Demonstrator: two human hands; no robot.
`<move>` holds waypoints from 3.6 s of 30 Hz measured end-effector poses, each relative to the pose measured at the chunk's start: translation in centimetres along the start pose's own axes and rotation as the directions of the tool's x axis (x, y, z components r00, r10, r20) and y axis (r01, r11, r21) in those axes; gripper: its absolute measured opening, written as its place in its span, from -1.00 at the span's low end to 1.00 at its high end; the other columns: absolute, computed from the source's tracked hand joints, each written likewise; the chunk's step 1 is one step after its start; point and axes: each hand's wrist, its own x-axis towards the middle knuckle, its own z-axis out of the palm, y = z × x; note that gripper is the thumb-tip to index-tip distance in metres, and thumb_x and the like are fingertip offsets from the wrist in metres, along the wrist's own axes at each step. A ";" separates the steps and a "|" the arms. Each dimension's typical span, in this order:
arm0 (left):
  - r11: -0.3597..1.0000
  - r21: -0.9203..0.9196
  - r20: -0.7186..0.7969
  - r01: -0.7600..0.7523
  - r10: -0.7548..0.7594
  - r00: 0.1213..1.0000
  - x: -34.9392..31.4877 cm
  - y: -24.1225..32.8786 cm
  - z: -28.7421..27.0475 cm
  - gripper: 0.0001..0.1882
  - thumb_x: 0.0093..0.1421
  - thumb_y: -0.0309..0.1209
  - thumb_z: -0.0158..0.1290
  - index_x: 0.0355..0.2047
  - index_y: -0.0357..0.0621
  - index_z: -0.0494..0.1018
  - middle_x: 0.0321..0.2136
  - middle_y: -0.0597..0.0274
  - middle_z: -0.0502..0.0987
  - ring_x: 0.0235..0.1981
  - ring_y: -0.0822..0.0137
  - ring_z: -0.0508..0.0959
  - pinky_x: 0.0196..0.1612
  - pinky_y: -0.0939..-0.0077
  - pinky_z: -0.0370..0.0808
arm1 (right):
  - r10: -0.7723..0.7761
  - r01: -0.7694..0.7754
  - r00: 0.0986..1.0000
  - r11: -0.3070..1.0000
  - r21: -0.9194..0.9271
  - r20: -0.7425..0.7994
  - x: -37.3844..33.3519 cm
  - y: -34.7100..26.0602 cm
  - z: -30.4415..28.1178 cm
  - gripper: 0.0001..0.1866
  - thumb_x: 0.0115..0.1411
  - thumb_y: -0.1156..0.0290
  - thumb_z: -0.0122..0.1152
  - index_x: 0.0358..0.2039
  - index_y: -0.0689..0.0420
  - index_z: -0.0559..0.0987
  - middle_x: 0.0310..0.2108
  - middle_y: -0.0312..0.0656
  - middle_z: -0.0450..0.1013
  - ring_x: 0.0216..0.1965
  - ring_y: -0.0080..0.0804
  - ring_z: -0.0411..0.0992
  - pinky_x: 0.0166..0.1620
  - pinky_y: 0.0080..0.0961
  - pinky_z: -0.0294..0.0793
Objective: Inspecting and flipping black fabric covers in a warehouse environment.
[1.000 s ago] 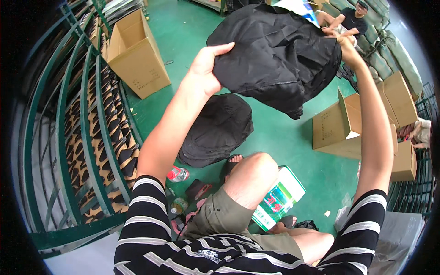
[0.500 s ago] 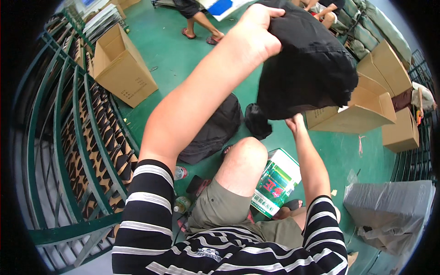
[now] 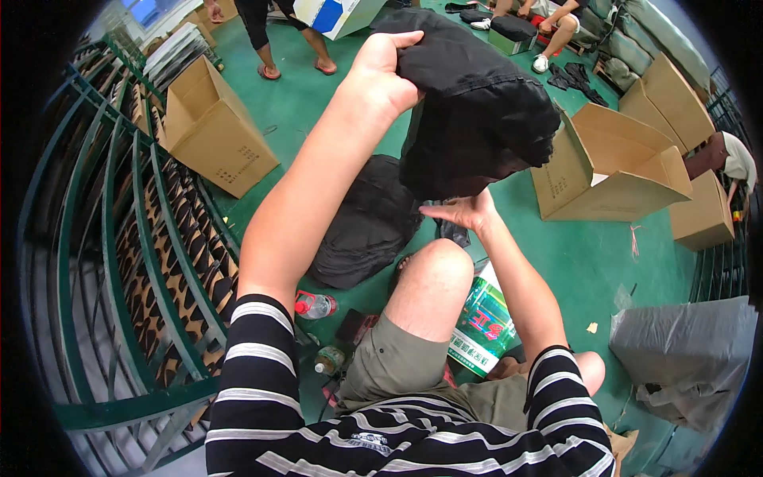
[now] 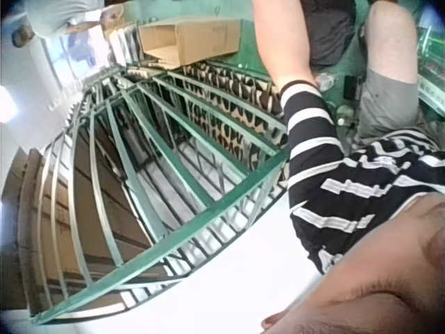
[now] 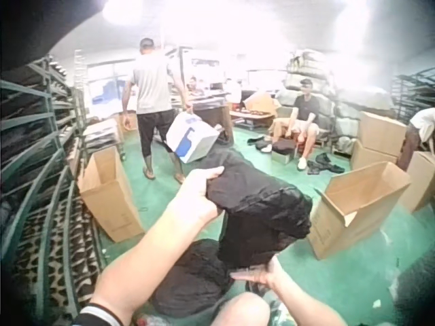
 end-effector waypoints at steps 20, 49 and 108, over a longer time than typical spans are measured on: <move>0.972 -0.213 -0.335 -0.096 0.020 0.942 0.7 -10.5 -51.5 -0.57 0.26 -0.30 0.09 0.08 -0.26 0.43 0.07 0.04 0.50 0.08 0.02 0.49 0.22 0.01 0.36 | -0.453 0.036 0.873 0.434 -0.900 -0.183 -6.5 0.9 -9.2 -0.51 0.30 0.26 0.16 0.19 0.16 0.39 0.00 -0.08 0.51 -0.02 -0.28 0.50 -0.01 -0.27 0.51; 0.938 0.339 -0.818 0.074 0.255 0.516 -3.7 -16.1 -57.1 -0.37 0.03 -0.36 0.23 0.13 -0.25 0.36 0.13 0.00 0.43 0.11 0.01 0.45 0.24 0.07 0.32 | -0.714 -0.221 0.667 0.084 -0.972 -0.214 -26.2 -1.2 -18.7 -0.55 0.25 0.33 0.23 0.13 0.18 0.47 -0.26 -0.22 0.58 -0.26 -0.53 0.50 -0.22 -0.54 0.47; 0.733 0.387 -0.796 0.559 -0.041 0.604 16.4 -11.3 -52.3 0.02 0.07 0.14 0.10 0.39 -0.15 0.00 0.35 0.06 0.11 0.35 0.11 0.14 0.34 0.18 0.00 | -0.787 -0.352 0.616 -0.313 -0.882 0.034 -29.0 0.7 -15.0 -0.61 0.17 0.44 0.27 0.02 0.24 0.53 -0.25 -0.04 0.57 -0.29 -0.25 0.53 -0.30 -0.39 0.50</move>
